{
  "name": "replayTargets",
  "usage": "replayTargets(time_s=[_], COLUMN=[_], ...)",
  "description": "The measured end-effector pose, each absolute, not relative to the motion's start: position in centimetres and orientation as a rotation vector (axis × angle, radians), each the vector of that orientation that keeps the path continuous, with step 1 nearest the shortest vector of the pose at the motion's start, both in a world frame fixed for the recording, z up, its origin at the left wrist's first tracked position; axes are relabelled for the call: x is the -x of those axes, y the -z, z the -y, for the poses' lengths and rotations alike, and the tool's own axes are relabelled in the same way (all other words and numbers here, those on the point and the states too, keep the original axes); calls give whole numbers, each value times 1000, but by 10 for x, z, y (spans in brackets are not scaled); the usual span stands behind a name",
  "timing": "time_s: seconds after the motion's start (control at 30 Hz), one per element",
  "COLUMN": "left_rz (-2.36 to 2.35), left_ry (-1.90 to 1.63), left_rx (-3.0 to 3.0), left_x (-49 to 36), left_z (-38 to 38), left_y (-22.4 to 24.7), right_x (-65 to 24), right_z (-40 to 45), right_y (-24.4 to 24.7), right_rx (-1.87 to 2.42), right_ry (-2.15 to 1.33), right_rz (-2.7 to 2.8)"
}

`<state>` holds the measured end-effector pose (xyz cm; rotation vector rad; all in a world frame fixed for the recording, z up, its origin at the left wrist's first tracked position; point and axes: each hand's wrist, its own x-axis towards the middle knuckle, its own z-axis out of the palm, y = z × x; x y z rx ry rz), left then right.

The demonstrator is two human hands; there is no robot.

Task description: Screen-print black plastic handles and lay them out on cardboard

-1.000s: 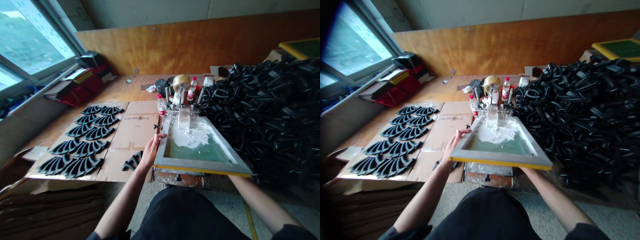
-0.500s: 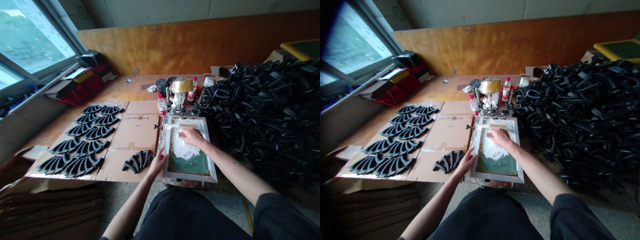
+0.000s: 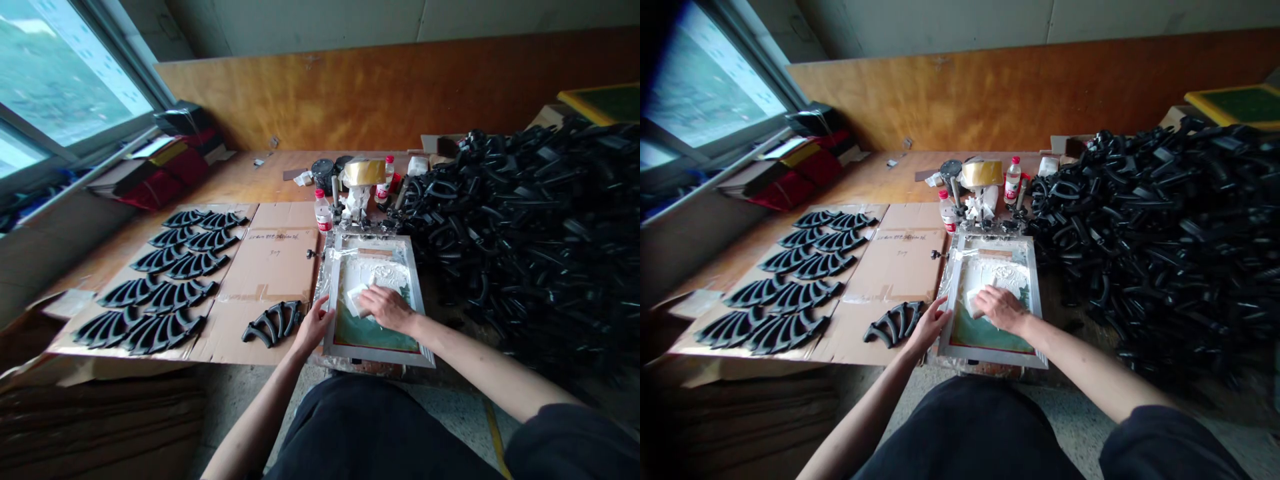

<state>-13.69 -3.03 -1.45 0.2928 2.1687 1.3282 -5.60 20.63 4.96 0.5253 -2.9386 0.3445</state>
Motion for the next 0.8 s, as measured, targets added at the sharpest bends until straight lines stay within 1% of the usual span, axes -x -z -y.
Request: replayTargets(time_s=[0.1,0.23,0.37,0.47,0.57,0.63,0.73,0.8], left_rz=[-2140,-2026,-1909,-1815,-1745,-1709,-1621,-1579], left_ry=[-1347,-1414,-1562,-1729,-1968,-2115,-2161,-2200], left_rx=[-287,-261,-246,-234,-274,-350,-465,-449], left_x=[136,137,140,146,160,172,187,186], left_z=[30,32,32,23,3,-14,-35,-42], left_y=[11,-7,-49,-88,-123,-143,-161,-161], right_x=[52,91,130,122,93,74,59,57], right_z=[-208,-224,-266,-319,-353,-345,-295,-257], right_y=[-46,-63,-92,-103,-87,-62,-21,-2], right_rx=[-569,-199,124,450,741,772,549,335], right_ry=[-472,-636,-625,-681,-741,-753,-745,-628], right_rz=[2948,2862,2765,2552,2380,2418,2640,2828])
